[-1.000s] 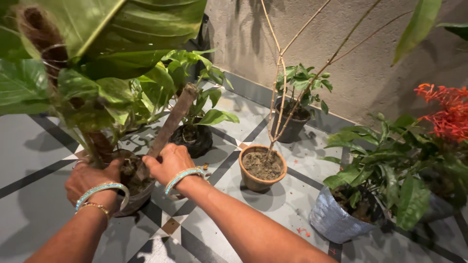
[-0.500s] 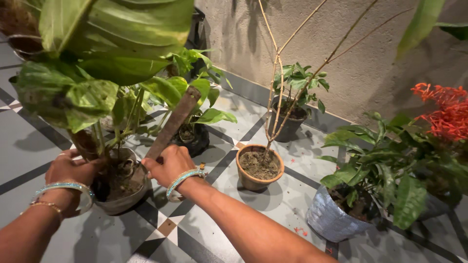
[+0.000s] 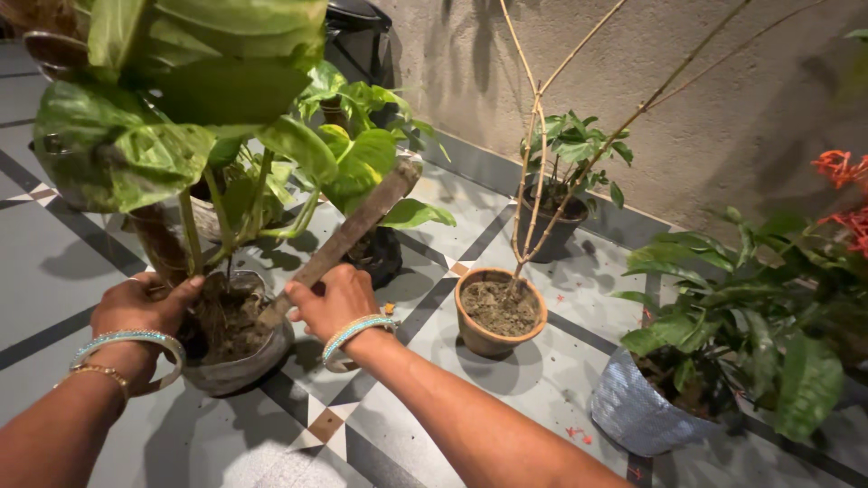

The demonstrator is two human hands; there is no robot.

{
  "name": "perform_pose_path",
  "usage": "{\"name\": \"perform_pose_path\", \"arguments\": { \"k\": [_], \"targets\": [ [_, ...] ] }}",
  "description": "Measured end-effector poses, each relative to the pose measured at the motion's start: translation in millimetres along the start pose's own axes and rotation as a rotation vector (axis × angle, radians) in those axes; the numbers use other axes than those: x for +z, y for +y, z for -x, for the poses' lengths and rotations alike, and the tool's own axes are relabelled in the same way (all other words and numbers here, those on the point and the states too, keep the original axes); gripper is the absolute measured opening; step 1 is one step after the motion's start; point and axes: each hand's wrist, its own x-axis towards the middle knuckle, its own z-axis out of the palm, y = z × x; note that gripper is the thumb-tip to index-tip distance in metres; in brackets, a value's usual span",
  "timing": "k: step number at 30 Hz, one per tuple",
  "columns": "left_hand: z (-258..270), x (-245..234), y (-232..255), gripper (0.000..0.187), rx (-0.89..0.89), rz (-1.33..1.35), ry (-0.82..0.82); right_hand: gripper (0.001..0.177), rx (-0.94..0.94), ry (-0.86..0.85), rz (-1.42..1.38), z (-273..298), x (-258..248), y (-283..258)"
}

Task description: The person loosens soil in several potted plants using a flat metal tool, then waters one of the plants with a metal pitcher. The person handles multiple potted plants on a tiled floor, including a small sapling and a larger leafy plant.

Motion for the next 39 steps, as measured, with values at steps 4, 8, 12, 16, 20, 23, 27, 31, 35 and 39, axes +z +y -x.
{"name": "perform_pose_path", "arguments": {
  "k": [4,8,12,16,20,23,27,31,35,39],
  "targets": [
    [3.2,-6.5,-3.1,0.058,0.064,0.05,-0.029,0.027,-0.036,0.043,-0.068,-10.5,12.0,-5.6],
    [-0.1,-12.0,-0.1,0.068,0.008,0.134,-0.054,0.031,-0.167,0.1,0.145,-22.1,29.3,-11.4],
    [-1.4,-15.7,2.7,0.068,-0.039,0.23,-0.085,0.026,-0.384,0.175,0.301,-25.6,50.6,-10.6],
    [-1.5,-14.8,3.3,0.07,-0.077,0.186,-0.065,0.031,-0.276,0.087,0.399,-28.8,69.0,1.5],
    [-0.5,-12.0,5.8,0.071,-0.069,0.184,-0.06,0.039,-0.212,0.017,0.455,-37.1,72.9,7.6],
    [0.8,-14.2,9.9,0.073,-0.128,0.24,-0.071,0.04,-0.219,-0.059,0.484,-41.0,66.7,-2.3],
    [3.1,-21.0,15.8,0.067,-0.191,0.294,-0.14,0.043,-0.189,0.019,0.353,-48.7,59.5,-19.5],
    [5.0,-24.6,18.9,0.064,-0.212,0.36,-0.142,0.043,-0.234,0.004,0.437,-55.8,57.8,-22.4],
    [6.0,-23.1,20.1,0.067,-0.235,0.401,-0.14,0.044,-0.206,-0.045,0.437,-36.8,61.9,-7.6],
    [8.5,-23.6,17.6,0.067,-0.232,0.381,-0.133,0.037,-0.158,-0.098,0.379,-28.6,49.0,-10.7]
  ]
}}
